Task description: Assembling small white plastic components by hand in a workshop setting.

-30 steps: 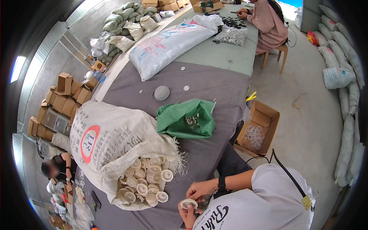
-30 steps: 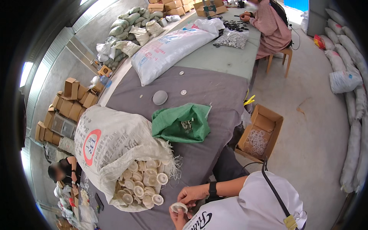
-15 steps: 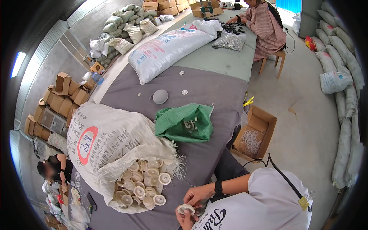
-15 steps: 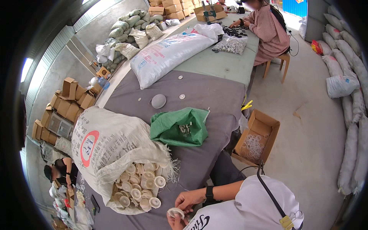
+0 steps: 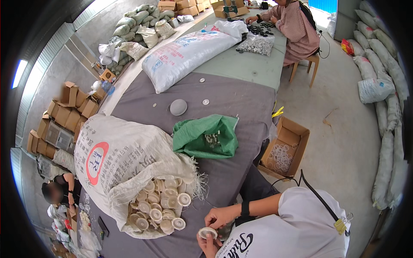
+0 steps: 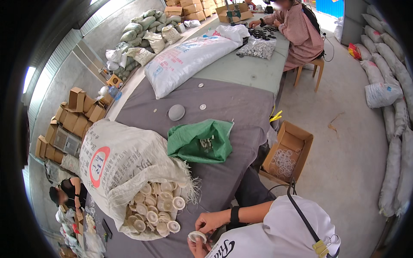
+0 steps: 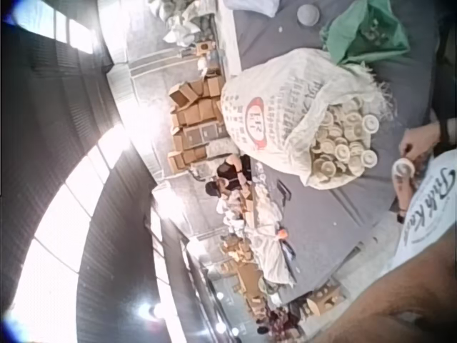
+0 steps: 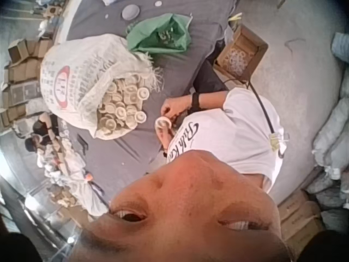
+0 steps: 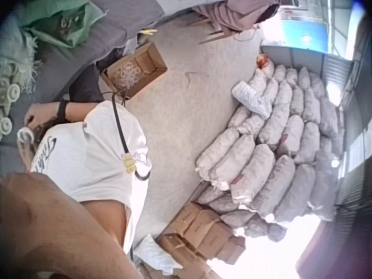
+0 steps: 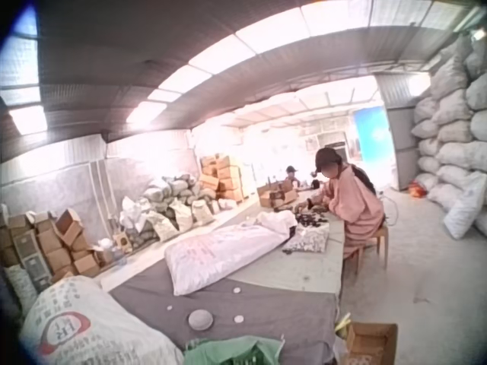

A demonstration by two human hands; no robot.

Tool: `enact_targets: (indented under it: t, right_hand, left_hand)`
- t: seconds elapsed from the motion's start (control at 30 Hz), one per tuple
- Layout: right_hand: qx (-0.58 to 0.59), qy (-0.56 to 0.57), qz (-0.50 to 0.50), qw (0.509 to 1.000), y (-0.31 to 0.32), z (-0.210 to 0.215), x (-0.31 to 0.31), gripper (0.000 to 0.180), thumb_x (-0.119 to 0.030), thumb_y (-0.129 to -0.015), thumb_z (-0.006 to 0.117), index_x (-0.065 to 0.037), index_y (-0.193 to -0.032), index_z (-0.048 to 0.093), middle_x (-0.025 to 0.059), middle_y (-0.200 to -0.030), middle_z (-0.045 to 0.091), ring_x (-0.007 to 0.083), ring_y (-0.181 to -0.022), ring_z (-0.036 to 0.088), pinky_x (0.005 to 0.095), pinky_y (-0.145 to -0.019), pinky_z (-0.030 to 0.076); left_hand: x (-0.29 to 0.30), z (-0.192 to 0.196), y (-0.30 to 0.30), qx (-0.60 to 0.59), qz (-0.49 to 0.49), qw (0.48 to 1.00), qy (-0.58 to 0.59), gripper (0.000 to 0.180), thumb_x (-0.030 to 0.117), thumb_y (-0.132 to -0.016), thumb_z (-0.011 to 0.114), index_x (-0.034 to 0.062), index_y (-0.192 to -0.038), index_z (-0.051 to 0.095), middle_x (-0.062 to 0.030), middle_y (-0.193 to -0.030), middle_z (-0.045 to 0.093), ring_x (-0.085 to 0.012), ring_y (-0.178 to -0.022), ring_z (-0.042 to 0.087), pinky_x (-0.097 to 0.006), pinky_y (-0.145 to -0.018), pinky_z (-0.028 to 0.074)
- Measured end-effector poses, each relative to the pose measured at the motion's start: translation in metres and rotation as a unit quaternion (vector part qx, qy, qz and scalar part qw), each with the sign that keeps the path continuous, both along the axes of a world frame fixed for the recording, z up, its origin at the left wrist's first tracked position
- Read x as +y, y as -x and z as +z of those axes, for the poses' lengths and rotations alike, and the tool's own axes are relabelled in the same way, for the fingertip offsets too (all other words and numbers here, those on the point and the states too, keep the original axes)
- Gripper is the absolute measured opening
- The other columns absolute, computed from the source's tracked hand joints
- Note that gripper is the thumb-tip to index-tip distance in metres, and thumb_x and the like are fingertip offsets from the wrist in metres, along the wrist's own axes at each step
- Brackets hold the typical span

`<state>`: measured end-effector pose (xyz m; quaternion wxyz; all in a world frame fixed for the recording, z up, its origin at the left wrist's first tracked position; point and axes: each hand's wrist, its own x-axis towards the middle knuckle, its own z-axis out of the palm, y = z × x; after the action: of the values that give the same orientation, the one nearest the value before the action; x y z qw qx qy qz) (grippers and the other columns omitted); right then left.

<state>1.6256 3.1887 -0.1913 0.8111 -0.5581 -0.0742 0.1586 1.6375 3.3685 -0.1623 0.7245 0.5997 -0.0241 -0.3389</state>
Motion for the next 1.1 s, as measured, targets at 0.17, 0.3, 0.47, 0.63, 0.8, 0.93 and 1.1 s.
enact_targets:
  t: [0.17,0.3,0.47,0.63,0.8,0.93,1.1]
  right_hand:
    - [0.01,-0.011,0.008,1.0,0.002,0.001,0.001,0.02,-0.022,-0.082,0.057,-0.002,-0.081,0.06,-0.0021,-0.062,0.055,0.0035,-0.049,0.045,0.0179,-0.042,0.033]
    - [0.027,-0.032,0.026,0.999,0.0,-0.005,0.01,0.019,-0.02,-0.082,0.057,-0.001,-0.081,0.06,-0.0018,-0.064,0.055,0.0034,-0.051,0.045,0.0177,-0.044,0.034]
    - [0.071,-0.025,-0.01,0.997,0.007,-0.001,0.009,0.016,-0.018,-0.083,0.056,-0.003,-0.08,0.06,-0.0036,-0.064,0.052,0.0028,-0.055,0.044,0.0189,-0.047,0.036]
    - [0.085,-0.057,-0.058,0.993,0.005,-0.003,0.01,0.012,-0.014,-0.081,0.055,-0.003,-0.079,0.059,-0.0032,-0.064,0.054,0.0025,-0.054,0.045,0.0179,-0.048,0.036]
    - [0.123,-0.066,-0.098,0.985,-0.009,0.001,0.001,0.008,-0.011,-0.078,0.056,-0.003,-0.077,0.059,-0.0035,-0.062,0.053,0.0027,-0.052,0.044,0.0175,-0.047,0.036]
    - [0.039,-0.017,-0.106,0.993,-0.011,-0.008,0.01,0.007,-0.009,-0.075,0.057,-0.002,-0.076,0.058,-0.0036,-0.06,0.05,0.0037,-0.053,0.046,0.0194,-0.049,0.038]
    - [-0.114,0.16,-0.118,0.973,-0.02,0.002,0.017,0.008,-0.009,-0.074,0.054,-0.001,-0.076,0.056,-0.0008,-0.065,0.052,0.0077,-0.058,0.05,0.0218,-0.051,0.04]
  left_hand:
    - [0.008,-0.008,0.0,-0.025,-0.013,1.0,-0.004,0.018,0.015,-0.085,0.056,0.0077,-0.101,0.051,-0.0005,-0.079,0.054,-0.0069,-0.06,0.045,-0.018,-0.049,0.034]
    - [0.016,-0.018,-0.003,-0.015,-0.022,1.0,0.015,0.025,0.018,-0.086,0.053,0.0038,-0.104,0.045,-0.0085,-0.084,0.056,-0.0109,-0.059,0.05,-0.021,-0.051,0.042]
    - [0.004,-0.006,-0.006,0.025,-0.044,0.998,0.043,0.023,0.02,-0.088,0.048,0.0027,-0.102,0.042,-0.0096,-0.079,0.056,-0.0088,-0.041,0.043,-0.021,-0.045,0.041]
    - [-0.002,-0.009,-0.009,0.137,-0.014,0.979,0.152,0.024,0.021,-0.088,0.048,0.0042,-0.103,0.043,-0.008,-0.083,0.055,-0.0106,-0.054,0.047,-0.026,-0.06,0.043]
    - [-0.002,-0.013,-0.018,0.192,0.022,0.902,0.385,0.031,0.019,-0.092,0.036,0.0076,-0.121,0.041,-0.0052,-0.091,0.056,-0.0019,-0.04,0.038,-0.029,-0.068,0.04]
    - [-0.01,-0.007,-0.037,0.204,0.06,0.885,0.414,0.034,0.024,-0.091,0.038,0.0026,-0.118,0.041,-0.0037,-0.088,0.054,-0.0019,-0.05,0.04,-0.024,-0.062,0.039]
    - [-0.014,-0.004,-0.043,0.178,0.06,0.931,0.312,0.033,0.03,-0.089,0.043,0.0019,-0.107,0.049,-0.0034,-0.079,0.053,-0.005,-0.052,0.04,-0.022,-0.05,0.036]
